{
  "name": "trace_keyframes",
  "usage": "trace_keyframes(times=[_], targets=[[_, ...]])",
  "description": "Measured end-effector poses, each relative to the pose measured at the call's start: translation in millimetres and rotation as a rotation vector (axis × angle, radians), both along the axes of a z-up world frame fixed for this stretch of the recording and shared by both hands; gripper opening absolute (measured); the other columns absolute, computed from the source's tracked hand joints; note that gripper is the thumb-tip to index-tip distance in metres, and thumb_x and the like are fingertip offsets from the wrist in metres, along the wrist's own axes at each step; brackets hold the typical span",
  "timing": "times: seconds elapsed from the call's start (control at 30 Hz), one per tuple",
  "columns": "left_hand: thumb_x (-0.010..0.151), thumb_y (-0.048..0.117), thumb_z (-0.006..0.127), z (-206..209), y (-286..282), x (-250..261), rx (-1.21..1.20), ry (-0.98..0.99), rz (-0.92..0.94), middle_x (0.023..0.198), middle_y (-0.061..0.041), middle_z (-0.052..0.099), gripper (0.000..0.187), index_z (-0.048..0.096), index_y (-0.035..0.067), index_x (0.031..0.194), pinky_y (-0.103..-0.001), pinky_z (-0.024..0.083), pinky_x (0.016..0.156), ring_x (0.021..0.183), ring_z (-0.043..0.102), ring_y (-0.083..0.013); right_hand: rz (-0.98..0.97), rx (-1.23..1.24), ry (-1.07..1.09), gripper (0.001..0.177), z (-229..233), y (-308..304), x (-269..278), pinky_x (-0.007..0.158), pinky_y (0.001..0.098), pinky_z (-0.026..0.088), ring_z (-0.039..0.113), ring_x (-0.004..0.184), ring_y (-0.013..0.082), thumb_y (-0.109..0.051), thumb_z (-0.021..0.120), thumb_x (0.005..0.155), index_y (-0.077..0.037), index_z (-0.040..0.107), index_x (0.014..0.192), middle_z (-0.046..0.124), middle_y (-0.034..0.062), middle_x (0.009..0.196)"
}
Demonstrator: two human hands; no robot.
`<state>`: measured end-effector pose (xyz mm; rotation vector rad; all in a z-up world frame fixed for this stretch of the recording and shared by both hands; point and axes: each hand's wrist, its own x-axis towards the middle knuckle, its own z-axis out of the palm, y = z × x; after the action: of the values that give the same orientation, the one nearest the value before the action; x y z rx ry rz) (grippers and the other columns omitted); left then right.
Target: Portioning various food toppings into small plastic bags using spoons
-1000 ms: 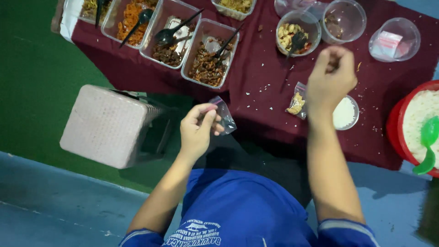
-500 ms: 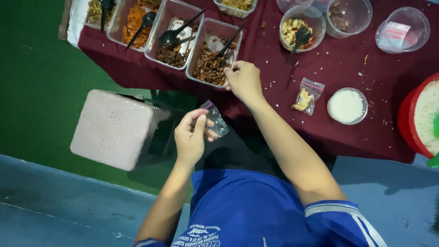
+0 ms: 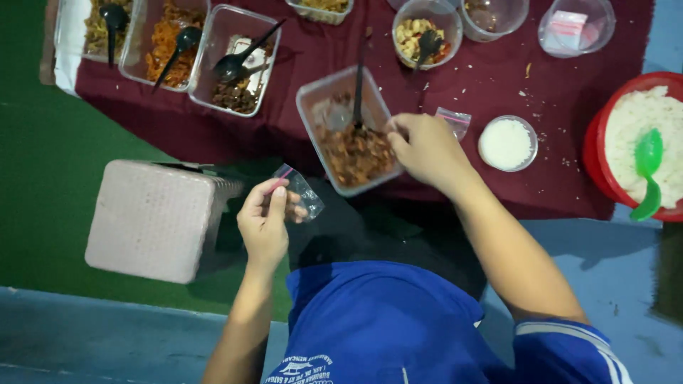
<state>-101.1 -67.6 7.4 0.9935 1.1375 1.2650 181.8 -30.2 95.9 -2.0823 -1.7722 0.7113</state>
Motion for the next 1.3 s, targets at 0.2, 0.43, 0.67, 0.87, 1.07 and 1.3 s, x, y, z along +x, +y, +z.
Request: trace_keyframes(times=[0.2, 0.43, 0.67, 0.87, 1.07, 1.3], targets=[[0.104, 0.009, 0.06, -16.2, 3.5, 23.3, 0.042, 0.087, -0.069, 0.082, -0.019, 0.073, 0.017, 0.07, -0.003, 0.111, -0.034, 0.065, 0.056, 0.066, 0.075, -0.0232, 0.039, -0.211, -0.176, 0.028, 13.0, -9.3, 25.9, 0.097, 0.0576, 0.051, 0.068, 0.112, 0.047, -0.026, 0.059, 0.101, -0.019, 0.077, 0.122, 0.077, 0.0181, 0.111], [0.102, 0.012, 0.064, 0.1, 16.7, 50.0, 0.26, 0.366, -0.173, 0.099, -0.014, 0.072, 0.015, 0.075, 0.003, 0.106, -0.036, 0.064, 0.07, 0.091, 0.071, -0.0241, 0.041, -0.19, -0.239, 0.025, -12.9, 18.0, 53.4, 0.093, 0.0574, 0.055, 0.07, 0.109, 0.0457, -0.029, 0.068, 0.099, -0.022, 0.079, 0.12, 0.077, 0.0159, 0.113], [0.101, 0.015, 0.065, 8.7, 24.8, 66.4, 0.309, 0.505, -0.267, 0.125, -0.017, 0.063, 0.016, 0.075, 0.006, 0.109, -0.043, 0.064, 0.078, 0.107, 0.068, -0.0369, -0.259, 0.122, -0.046, 0.018, -83.3, 42.4, 109.0, 0.086, 0.0524, 0.057, 0.073, 0.096, 0.0325, -0.03, 0.063, 0.097, -0.031, 0.081, 0.095, 0.077, -0.0035, 0.084], [0.1, 0.012, 0.063, 2.6, 28.6, 72.9, 0.291, 0.482, -0.286, 0.121, -0.01, 0.062, 0.018, 0.076, 0.004, 0.108, -0.022, 0.058, 0.067, 0.087, 0.069, -0.0146, -0.697, 0.085, 0.612, 0.024, -18.4, 57.6, 91.5, 0.059, 0.021, 0.064, 0.071, 0.06, 0.01, -0.029, 0.06, 0.103, -0.008, 0.062, 0.115, 0.073, 0.0054, 0.08], [0.099, 0.01, 0.064, -1.4, 30.6, 80.5, 0.284, 0.459, -0.19, 0.105, -0.007, 0.066, 0.017, 0.078, 0.004, 0.106, -0.025, 0.057, 0.075, 0.09, 0.068, -0.0148, -0.782, 0.102, 0.752, 0.009, -61.5, 89.7, 105.3, 0.051, 0.0213, 0.062, 0.072, 0.054, 0.0142, -0.012, 0.062, 0.099, -0.006, 0.061, 0.092, 0.073, 0.0102, 0.072], [0.099, 0.011, 0.064, -3.3, 33.7, 83.6, 0.268, 0.453, -0.172, 0.105, -0.008, 0.064, 0.018, 0.078, 0.002, 0.106, -0.025, 0.059, 0.071, 0.084, 0.067, -0.0141, -0.809, 0.003, 0.667, 0.018, -33.3, 81.4, 102.6, 0.064, 0.0195, 0.069, 0.079, 0.065, 0.0137, -0.007, 0.058, 0.098, -0.006, 0.065, 0.081, 0.076, 0.0113, 0.074]])
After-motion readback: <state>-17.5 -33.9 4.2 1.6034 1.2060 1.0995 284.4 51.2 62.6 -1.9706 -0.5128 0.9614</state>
